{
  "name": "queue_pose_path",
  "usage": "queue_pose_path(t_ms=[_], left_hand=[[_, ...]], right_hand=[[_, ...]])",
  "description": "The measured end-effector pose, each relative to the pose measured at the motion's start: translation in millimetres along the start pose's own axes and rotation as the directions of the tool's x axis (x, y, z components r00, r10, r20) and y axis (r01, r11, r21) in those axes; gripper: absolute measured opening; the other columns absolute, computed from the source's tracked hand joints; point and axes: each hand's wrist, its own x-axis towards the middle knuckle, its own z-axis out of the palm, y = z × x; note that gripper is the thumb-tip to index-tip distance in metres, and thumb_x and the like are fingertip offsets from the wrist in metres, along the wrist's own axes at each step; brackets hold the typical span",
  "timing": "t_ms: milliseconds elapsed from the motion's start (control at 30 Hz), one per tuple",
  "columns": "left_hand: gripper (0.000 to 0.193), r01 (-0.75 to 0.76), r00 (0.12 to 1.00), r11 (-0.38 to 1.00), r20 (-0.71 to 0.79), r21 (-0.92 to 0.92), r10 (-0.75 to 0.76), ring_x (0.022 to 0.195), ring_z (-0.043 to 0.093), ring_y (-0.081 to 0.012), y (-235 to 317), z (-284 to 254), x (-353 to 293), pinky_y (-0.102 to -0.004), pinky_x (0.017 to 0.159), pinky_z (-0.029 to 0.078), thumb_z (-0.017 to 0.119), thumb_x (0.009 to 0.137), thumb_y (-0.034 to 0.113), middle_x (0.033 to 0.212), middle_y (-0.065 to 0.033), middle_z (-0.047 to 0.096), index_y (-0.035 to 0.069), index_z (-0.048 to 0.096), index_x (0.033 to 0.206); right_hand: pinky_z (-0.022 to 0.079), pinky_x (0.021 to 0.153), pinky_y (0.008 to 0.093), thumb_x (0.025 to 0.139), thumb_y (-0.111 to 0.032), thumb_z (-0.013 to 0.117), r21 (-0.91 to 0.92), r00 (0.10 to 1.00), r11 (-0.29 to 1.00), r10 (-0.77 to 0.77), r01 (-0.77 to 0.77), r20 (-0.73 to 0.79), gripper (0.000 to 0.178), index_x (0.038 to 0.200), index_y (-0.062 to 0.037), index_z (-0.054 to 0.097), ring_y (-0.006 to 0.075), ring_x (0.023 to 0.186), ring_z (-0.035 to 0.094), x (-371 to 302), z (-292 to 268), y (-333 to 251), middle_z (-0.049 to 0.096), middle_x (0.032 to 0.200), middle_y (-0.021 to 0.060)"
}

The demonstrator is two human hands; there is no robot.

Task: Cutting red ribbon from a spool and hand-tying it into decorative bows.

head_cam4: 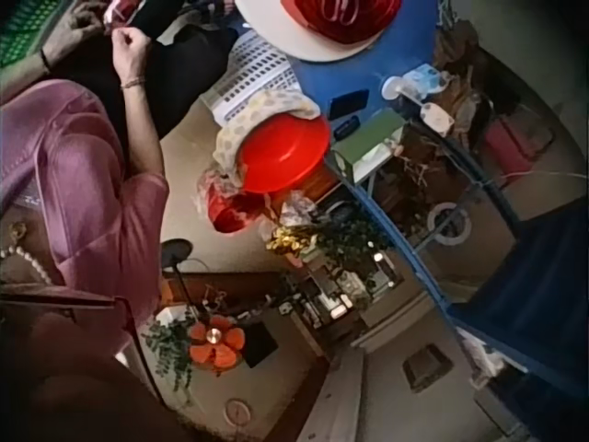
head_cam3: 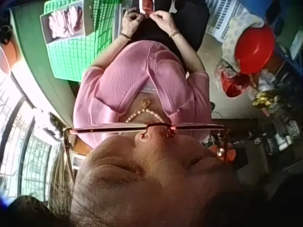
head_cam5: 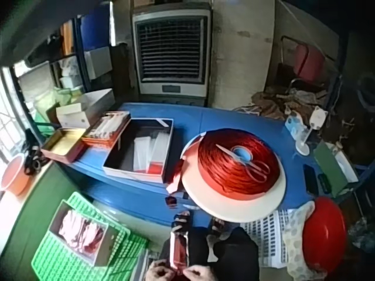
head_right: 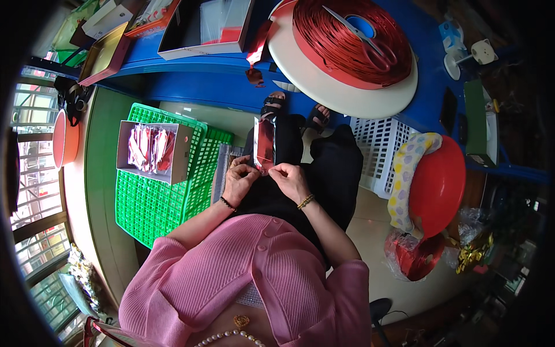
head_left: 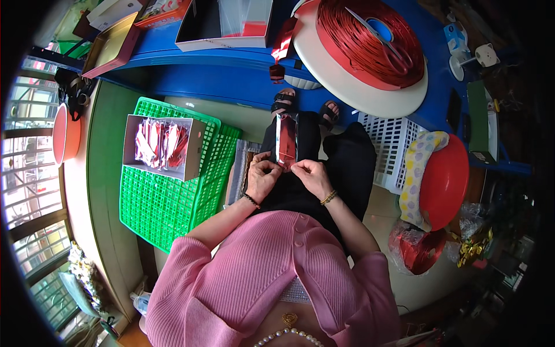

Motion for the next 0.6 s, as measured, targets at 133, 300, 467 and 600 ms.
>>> queue_pose_path(t_ms=[133,300,467,600], left_hand=[[0.009,0.047,0.999,0.999,0.002,0.026,-0.047,0.108,0.05,-0.0264,-4,3,3,-0.0346,0.089,0.039,0.069,0.066,0.011,0.105,-0.0174,0.058,0.003,0.067,0.066],[0.011,0.067,0.997,0.995,0.025,0.075,-0.069,0.109,0.049,-0.0266,11,-3,8,-0.0364,0.089,0.039,0.07,0.067,0.012,0.1,-0.0166,0.059,0.002,0.066,0.065],[0.02,0.039,0.997,0.993,0.069,0.115,-0.047,0.104,0.051,-0.0268,-1,-2,15,-0.0356,0.085,0.042,0.074,0.065,0.019,0.097,-0.0172,0.06,0.002,0.064,0.06],[0.029,-0.111,0.993,0.948,-0.014,0.297,0.121,0.08,0.052,-0.0301,13,-5,14,-0.0421,0.071,0.042,0.077,0.06,0.026,0.077,-0.0118,0.054,0.007,0.057,0.068]], right_hand=[[0.04,0.051,0.0187,0.082,-0.017,0.063,-0.012,0.998,0.999,0.051,-0.051,0.021,0.019,0.082,0.0016,0.066,0.0019,0.058,0.05,1,1,4,0.06,0.063,-0.0005],[0.042,0.049,0.0193,0.082,-0.022,0.064,-0.01,0.997,0.997,0.074,-0.074,0.016,0.024,0.078,0.0014,0.066,0.0038,0.055,0.053,4,2,6,0.06,0.062,0.0006],[0.041,0.044,0.0251,0.08,-0.036,0.064,0.028,0.967,0.968,0.249,-0.248,-0.047,0.041,0.062,0.0006,0.063,0.0096,0.046,0.054,10,8,0,0.057,0.05,0.0046],[0.042,0.045,0.0293,0.077,-0.037,0.067,-0.008,0.972,0.977,0.211,-0.213,-0.101,0.042,0.058,-0.0005,0.057,0.0116,0.045,0.053,10,6,12,0.055,0.049,0.0078]])
